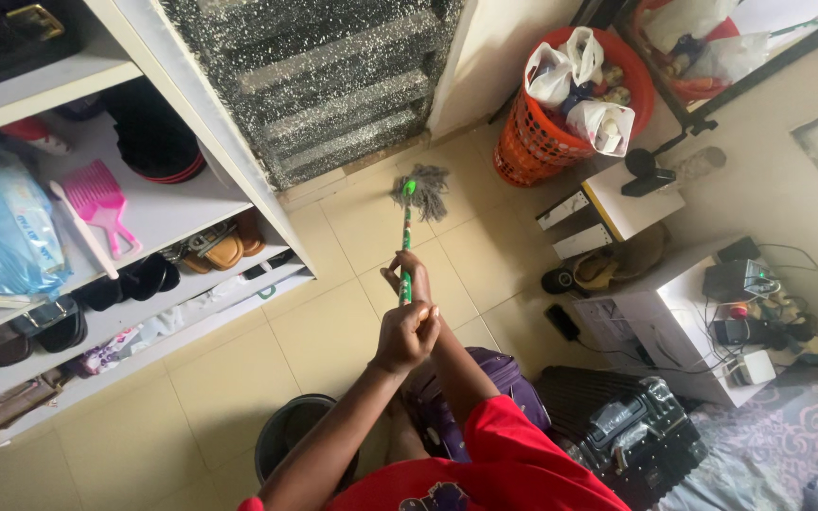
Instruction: The person prepares a mop in a bucket, cleans a small area of the tiled floor, and then moves several suitcases to reach more floor space.
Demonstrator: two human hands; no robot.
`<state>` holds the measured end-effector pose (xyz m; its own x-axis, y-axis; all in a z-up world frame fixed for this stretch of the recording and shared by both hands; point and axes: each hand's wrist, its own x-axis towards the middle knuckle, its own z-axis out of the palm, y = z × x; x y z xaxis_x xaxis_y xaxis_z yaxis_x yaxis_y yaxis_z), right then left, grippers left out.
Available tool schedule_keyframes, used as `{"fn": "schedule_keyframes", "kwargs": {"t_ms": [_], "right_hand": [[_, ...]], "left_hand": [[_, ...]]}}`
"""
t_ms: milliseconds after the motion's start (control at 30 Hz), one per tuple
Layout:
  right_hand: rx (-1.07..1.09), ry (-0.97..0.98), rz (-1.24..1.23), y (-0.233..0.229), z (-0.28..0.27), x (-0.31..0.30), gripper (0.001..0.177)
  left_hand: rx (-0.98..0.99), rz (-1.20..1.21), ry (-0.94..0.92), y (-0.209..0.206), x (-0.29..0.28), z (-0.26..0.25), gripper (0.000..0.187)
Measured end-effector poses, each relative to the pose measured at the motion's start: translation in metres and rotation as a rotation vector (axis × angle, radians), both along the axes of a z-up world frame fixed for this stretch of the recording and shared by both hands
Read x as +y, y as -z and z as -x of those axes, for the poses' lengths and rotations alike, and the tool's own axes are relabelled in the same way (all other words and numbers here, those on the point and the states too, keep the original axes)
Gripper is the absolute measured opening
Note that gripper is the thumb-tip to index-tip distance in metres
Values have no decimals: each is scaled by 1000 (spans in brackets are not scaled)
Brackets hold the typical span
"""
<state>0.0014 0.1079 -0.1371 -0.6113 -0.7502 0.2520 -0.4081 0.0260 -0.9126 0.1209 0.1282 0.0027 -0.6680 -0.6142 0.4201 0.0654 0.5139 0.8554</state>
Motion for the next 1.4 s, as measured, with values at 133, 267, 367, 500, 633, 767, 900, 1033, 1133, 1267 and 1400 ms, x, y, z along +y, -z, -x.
{"fn": "schedule_keyframes", "kwargs": {"t_ms": [133,267,367,500,633,767,900,1033,1133,1267,1400], "right_hand": [[-51,-43,138,-20,-59,8,27],[-56,-63,65,0,-110,11,33],[-78,-31,122,29,-126,-7,31],[-129,-51,227,39,-123,-34,15],[-88,-150,150,24,-123,-20,13],[37,-180,192,-9,-134,13,17],[67,-114,57,-29,-161,61,25],[181,-21,42,-19,-158,103,25],[146,33,-81,0,-137,118,32],[160,102,-113,37,-78,127,29],[259,151,-179,77,-2,128,25]], "left_hand": [[-189,-152,-162,-59,14,-32,38],[-235,-155,-159,-111,27,-63,42],[-246,-73,-169,-105,26,-68,40],[-223,16,-190,-54,13,-65,34],[-269,55,-206,-27,25,-74,32],[-209,-57,-214,-58,46,-95,35],[-48,-41,-128,-112,69,-135,37],[62,-169,72,-121,81,-148,38],[23,-279,94,-93,89,-143,36],[-19,-295,-35,-31,85,-104,35],[-102,-363,-29,26,61,-40,42]]}}
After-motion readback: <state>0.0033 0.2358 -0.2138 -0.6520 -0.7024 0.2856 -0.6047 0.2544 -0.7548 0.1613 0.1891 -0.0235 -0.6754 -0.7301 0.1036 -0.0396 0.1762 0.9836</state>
